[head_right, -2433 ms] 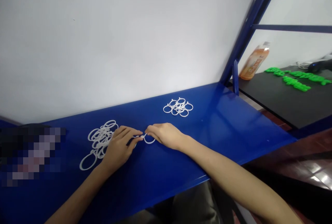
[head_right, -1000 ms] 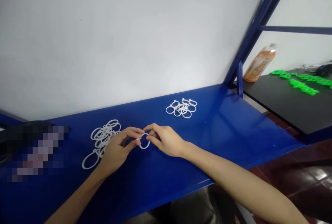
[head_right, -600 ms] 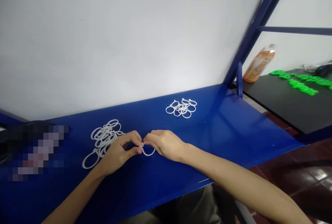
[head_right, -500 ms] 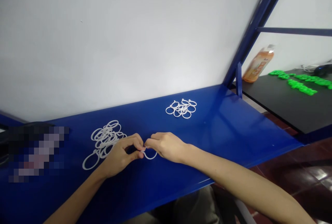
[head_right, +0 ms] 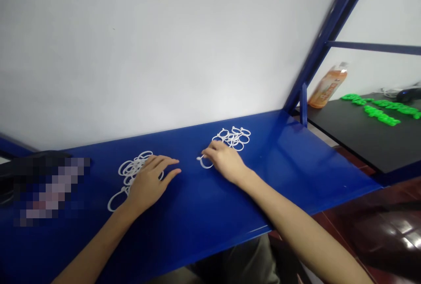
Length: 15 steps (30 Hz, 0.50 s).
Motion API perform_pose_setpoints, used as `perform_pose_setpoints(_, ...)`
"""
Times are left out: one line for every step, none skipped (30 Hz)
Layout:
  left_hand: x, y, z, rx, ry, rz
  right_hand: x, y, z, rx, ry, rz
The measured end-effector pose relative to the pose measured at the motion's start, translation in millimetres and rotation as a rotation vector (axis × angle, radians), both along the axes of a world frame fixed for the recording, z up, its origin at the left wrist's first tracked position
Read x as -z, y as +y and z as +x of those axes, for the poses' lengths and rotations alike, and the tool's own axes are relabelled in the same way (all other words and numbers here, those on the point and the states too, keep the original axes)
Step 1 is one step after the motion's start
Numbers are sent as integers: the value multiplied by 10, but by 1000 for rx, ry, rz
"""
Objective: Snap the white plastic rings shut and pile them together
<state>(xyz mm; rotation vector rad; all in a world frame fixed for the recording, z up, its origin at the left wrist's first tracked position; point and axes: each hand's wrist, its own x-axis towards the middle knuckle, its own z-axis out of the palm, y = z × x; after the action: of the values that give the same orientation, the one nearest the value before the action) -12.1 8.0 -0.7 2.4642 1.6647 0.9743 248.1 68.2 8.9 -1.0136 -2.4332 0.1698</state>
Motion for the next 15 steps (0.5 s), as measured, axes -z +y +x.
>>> perform_pose_setpoints(20, 16, -39, -86, 80, 44, -12, 79, 90, 93, -17, 19)
perform_pose_setpoints(41, 30, -78, -171, 158, 73, -23, 153, 185, 172, -34, 27)
perform_pose_setpoints(64, 42, -115, -242, 233, 86, -33, 219, 278, 242, -40, 30)
perform_pose_setpoints(85, 51, -150, -295, 299, 84, -44, 273, 363, 293, -49, 24)
perform_pose_setpoints(105, 57, -181, -323, 350, 70, -56, 315, 437, 325, -52, 12)
perform_pose_setpoints(123, 60, -205, -332, 386, 52, -71, 346, 498, 347, -51, -3)
perform_pose_setpoints(137, 62, -224, -326, 409, 34, -86, 367, 547, 360, -49, -22)
perform_pose_setpoints(149, 61, -237, -314, 421, 22, -102, 381, 584, 369, -45, -41)
perform_pose_setpoints(158, 59, -244, -302, 426, 17, -118, 391, 614, 373, -40, -61)
perform_pose_setpoints(166, 58, -247, -293, 428, 21, -132, 398, 639, 372, -36, -80)
perform_pose_setpoints(172, 57, -247, -284, 430, 31, -144, 405, 662, 368, -36, -98)
perform_pose_setpoints(177, 56, -244, -273, 430, 43, -153, 412, 684, 363, -37, -116)
perform_pose_setpoints(178, 56, -239, -259, 427, 54, -160, 420, 705, 358, -39, -132)
perform_pose_setpoints(175, 56, -232, -245, 424, 60, -163, 428, 724, 355, -44, -149)
perform_pose_setpoints(165, 56, -224, -234, 423, 59, -165, 437, 742, 357, -51, -167)
